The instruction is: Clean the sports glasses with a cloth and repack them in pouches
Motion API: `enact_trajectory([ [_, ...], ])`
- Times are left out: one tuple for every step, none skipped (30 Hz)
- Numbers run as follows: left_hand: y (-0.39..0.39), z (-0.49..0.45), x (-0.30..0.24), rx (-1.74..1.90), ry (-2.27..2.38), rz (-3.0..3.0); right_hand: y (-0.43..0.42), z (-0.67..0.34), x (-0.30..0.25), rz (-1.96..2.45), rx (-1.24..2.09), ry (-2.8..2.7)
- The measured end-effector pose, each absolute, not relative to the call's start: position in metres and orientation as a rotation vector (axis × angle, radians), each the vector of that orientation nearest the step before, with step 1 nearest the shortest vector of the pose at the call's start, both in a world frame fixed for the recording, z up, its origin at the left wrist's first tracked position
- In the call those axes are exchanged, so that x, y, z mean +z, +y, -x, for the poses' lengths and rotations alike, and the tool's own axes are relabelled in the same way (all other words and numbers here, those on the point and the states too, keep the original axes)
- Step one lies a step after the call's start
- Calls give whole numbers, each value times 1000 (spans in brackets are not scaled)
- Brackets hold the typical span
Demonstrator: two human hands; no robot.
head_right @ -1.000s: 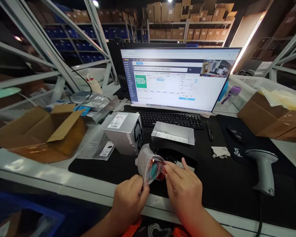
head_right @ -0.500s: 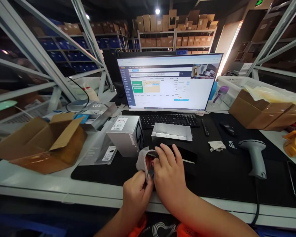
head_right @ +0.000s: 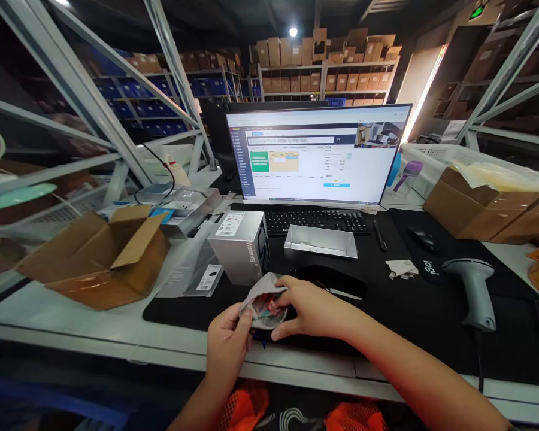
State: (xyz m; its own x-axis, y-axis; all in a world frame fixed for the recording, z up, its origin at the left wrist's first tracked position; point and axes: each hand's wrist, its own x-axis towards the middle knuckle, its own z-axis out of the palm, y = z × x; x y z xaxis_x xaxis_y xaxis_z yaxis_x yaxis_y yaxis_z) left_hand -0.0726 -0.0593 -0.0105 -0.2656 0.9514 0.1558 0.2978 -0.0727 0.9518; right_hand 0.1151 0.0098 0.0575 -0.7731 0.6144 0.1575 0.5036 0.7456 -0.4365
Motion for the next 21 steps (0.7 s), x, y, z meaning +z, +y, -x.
enact_trajectory([
  [-58,75,-8,1353,1600,-1342,10,-116,58,896,428,-2722],
  [-57,77,-5,1338,1612,-1325,11,-117,59,932,278,-2763],
  [-55,80,-1,1318,1622,-1315,11,-117,59,962,121,-2783],
  [-52,83,2,1297,1630,-1316,11,-117,60,976,-23,-2772],
  [-49,86,6,1275,1638,-1329,12,-118,61,968,-147,-2725],
  [-46,88,10,1256,1649,-1352,12,-118,62,937,-243,-2653],
  [-42,91,15,1239,1663,-1382,11,-119,64,880,-314,-2568],
  [-39,92,21,1222,1674,-1417,11,-120,66,799,-359,-2485],
  [-35,94,26,1204,1682,-1454,10,-122,68,690,-384,-2420],
  [-31,95,33,1184,1683,-1492,8,-124,70,572,-402,-2373],
  [-27,96,39,1163,1676,-1528,6,-127,73,461,-422,-2351],
  [-24,96,46,1144,1662,-1560,3,-130,75,365,-445,-2346],
  [-20,97,54,1118,1641,-1596,1,-132,78,296,-468,-2348],
  [-16,97,61,1079,1615,-1641,-2,-135,80,258,-486,-2357],
  [-13,96,68,1030,1592,-1685,-4,-138,83,242,-490,-2374],
  [-10,96,75,975,1576,-1724,-5,-140,85,245,-479,-2395],
  [-8,96,81,923,1571,-1755,-6,-142,87,253,-457,-2406],
  [-6,95,88,876,1575,-1780,-6,-143,89,263,-433,-2406],
  [-5,94,93,844,1584,-1798,-7,-145,89,271,-411,-2397],
  [-4,93,98,829,1592,-1811,-7,-146,90,274,-390,-2384],
  [-4,93,101,820,1592,-1828,-7,-146,89,275,-369,-2365],
])
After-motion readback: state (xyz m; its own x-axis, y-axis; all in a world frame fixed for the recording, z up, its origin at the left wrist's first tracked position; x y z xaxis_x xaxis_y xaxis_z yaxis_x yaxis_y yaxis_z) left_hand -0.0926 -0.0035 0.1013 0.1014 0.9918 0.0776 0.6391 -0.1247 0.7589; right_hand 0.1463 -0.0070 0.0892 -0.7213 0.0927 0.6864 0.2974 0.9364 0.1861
